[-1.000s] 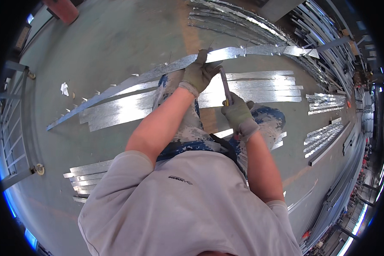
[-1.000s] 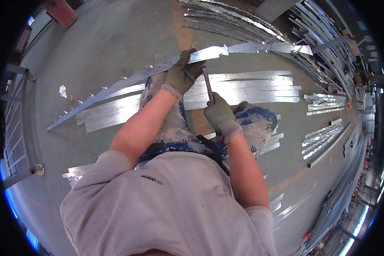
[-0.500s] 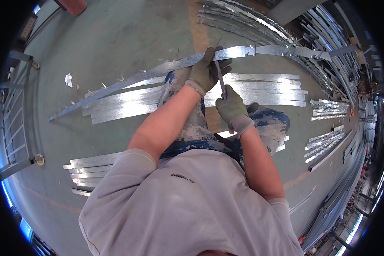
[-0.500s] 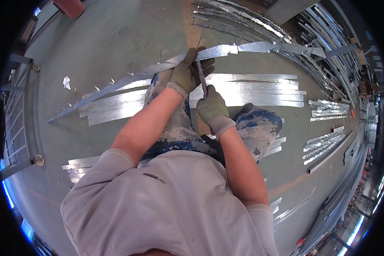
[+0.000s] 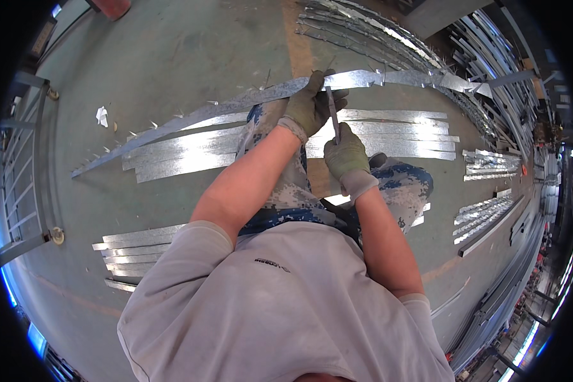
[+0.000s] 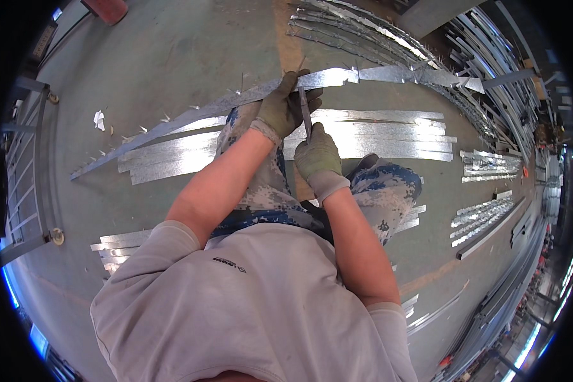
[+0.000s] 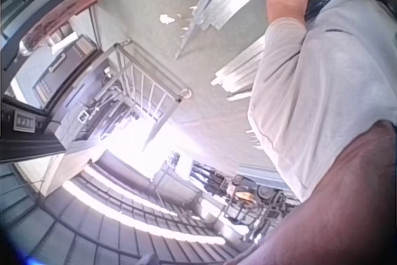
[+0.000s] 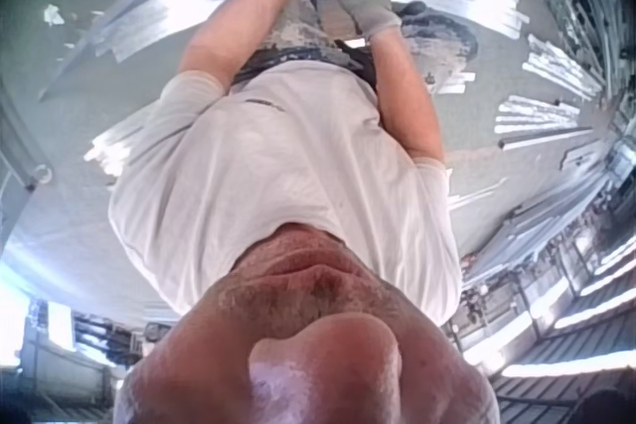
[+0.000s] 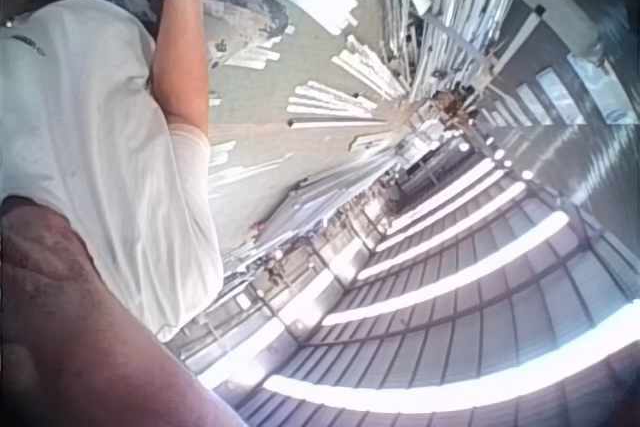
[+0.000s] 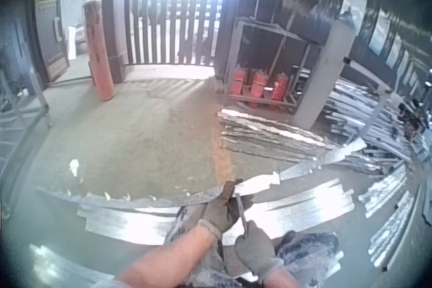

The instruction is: The person sits on the floor and uses tin snips to cut a long metal strip into shorter segments. The person repeatedly positions the strip, cuts a section, and places the cut piece aside on the floor.

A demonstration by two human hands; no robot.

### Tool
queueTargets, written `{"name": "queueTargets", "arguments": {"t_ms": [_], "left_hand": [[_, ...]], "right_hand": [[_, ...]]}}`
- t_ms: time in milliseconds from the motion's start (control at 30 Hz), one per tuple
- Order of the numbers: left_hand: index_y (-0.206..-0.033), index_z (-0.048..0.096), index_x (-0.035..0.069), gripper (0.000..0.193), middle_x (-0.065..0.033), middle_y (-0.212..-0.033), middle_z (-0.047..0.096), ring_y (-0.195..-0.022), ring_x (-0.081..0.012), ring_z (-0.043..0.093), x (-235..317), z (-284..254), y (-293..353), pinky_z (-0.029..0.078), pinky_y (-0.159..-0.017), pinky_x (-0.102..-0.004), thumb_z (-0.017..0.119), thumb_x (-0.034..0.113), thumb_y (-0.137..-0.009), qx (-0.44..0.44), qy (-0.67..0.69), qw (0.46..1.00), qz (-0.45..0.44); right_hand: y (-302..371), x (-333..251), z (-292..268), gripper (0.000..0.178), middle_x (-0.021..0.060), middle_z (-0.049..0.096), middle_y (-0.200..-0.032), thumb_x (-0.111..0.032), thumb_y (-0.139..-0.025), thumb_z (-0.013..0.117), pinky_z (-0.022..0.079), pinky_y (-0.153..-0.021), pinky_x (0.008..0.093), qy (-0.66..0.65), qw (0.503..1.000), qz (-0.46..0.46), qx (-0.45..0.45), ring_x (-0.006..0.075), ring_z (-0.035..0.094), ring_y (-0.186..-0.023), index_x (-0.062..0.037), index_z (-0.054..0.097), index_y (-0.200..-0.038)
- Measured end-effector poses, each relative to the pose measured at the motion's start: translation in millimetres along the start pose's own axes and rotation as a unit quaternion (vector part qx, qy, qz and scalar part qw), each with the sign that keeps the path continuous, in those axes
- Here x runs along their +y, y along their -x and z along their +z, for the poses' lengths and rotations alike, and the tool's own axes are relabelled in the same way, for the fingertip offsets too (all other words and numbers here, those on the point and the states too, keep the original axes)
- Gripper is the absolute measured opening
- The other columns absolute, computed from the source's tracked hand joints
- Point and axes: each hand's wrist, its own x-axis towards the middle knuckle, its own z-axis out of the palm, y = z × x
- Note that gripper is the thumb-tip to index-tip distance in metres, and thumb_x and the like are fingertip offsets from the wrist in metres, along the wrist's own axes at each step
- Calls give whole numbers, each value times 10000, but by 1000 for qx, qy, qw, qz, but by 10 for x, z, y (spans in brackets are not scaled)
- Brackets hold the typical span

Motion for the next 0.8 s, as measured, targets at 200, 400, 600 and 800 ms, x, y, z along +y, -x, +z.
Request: {"name": "queueTargets", "arguments": {"t_ms": [200, 400, 600, 800], "left_hand": [[-1475, 664, 68, 508, -122, -1304, 765, -1142, -311, 794, 11, 30, 19, 674, -978, -475, 683, 463, -1157, 15, -36, 999, -14], [-1468, 670, 77, 490, -111, -1277, 781, -1115, -297, 804, 13, 14, 11, 677, -955, -457, 671, 462, -1164, 10, -36, 999, -14], [-1456, 650, 64, 587, -191, -1212, 807, -1047, -308, 833, 3, 11, 21, 710, -837, -416, 791, 496, -1085, 8, -46, 999, 3], [-1446, 653, 64, 577, -181, -1212, 806, -1030, -279, 832, 16, -25, 13, 688, -803, -388, 758, 518, -1104, -12, -53, 999, -8]], "right_hand": [[28, 16, 77, 439, 307, 771, -1217, -196, -1014, 635, 586, -1016, 586, 2, 1000, -7, 29, 531, 741, -1165, -38, 632, -1424], [15, 31, 145, 456, 314, 767, -1240, -222, -1017, 637, 588, -1026, 592, -12, 999, -15, 42, 527, 742, -1181, -40, 626, -1436], [30, -18, 124, 445, 325, 765, -1250, -235, -1020, 630, 582, -1041, 590, -10, 1000, -6, 27, 525, 734, -1202, -37, 639, -1418], [70, -21, 198, 515, 316, 771, -1256, -231, -1022, 626, 575, -1062, 585, -20, 999, -15, 41, 520, 732, -1210, -23, 624, -1493]]}}
